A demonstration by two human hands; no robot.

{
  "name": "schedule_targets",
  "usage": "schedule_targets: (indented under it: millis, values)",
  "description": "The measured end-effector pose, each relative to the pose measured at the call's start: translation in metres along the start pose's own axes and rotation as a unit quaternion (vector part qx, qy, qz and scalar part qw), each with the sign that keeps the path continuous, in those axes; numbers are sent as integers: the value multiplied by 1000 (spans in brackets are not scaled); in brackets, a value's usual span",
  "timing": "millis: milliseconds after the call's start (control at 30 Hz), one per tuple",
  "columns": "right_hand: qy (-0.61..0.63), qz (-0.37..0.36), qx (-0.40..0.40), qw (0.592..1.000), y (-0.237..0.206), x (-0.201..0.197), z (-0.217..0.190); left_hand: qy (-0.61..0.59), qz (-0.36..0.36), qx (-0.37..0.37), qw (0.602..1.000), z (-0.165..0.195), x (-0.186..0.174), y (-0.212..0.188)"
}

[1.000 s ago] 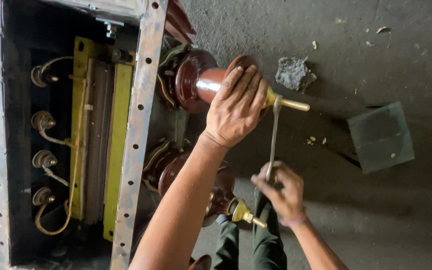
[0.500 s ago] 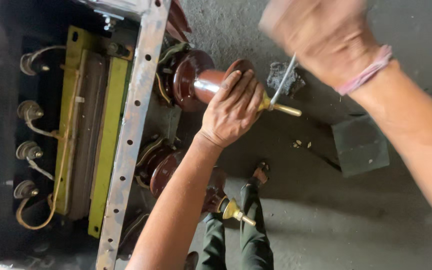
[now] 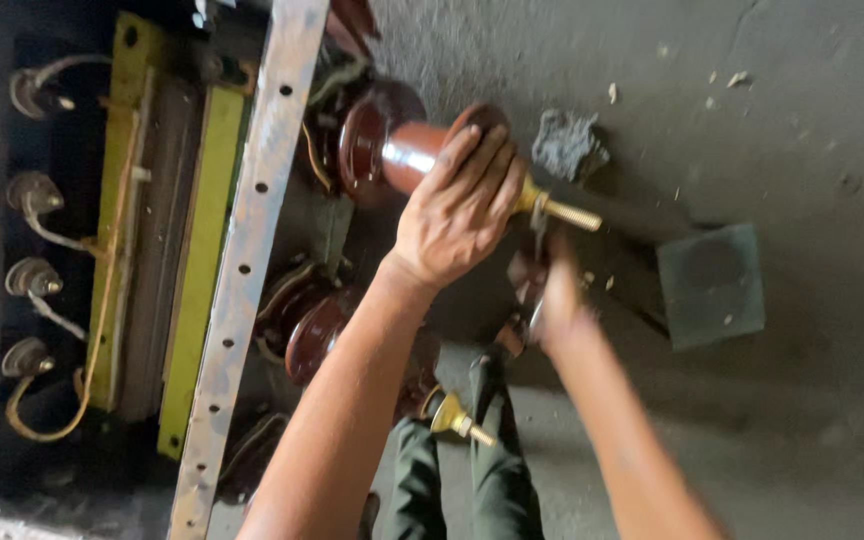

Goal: The person crouches on the workshop floor beside a transformer tank with porcelain bushings. They pick up brass terminal fittings and nuts, thread them onto the bushing stems by hand, then use a wrench to tighten each terminal, working through the bushings one at a time.

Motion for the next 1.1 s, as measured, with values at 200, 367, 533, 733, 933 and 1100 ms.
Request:
schedule_targets:
  millis: [200,367,533,733,933,1100]
  values:
    - [-391,-65,-249,883,-26,-16,-55,-29,-1,6,1000,-2,-3,7]
    - [-646,-36,-602,468,-38,23,-200,-2,-11,4,1000,2,-1,5]
    - [-662,-155,-705,200,-61,96,-209,18,-24,-3,1000,3,-2,8]
    - [-606,-225,-738,194,-72,132,-201,-2,-34,7,999,3,5,6]
    - [-587,-190,-698,364,-35,95,-198,-7,-2,10,1000,4,-3,1]
    - [-494,-113,-418,754,28,38,-158,1,44,40,998,3,-4,0]
Point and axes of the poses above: each hand's wrist, its own y-axis towards the middle knuckle, its own x-axis out of the palm, z = x × y, the point moved 9 cm from there along y, towards the middle knuckle, and after that the axes turned 3 degrees about x, right-handed, at the moved point
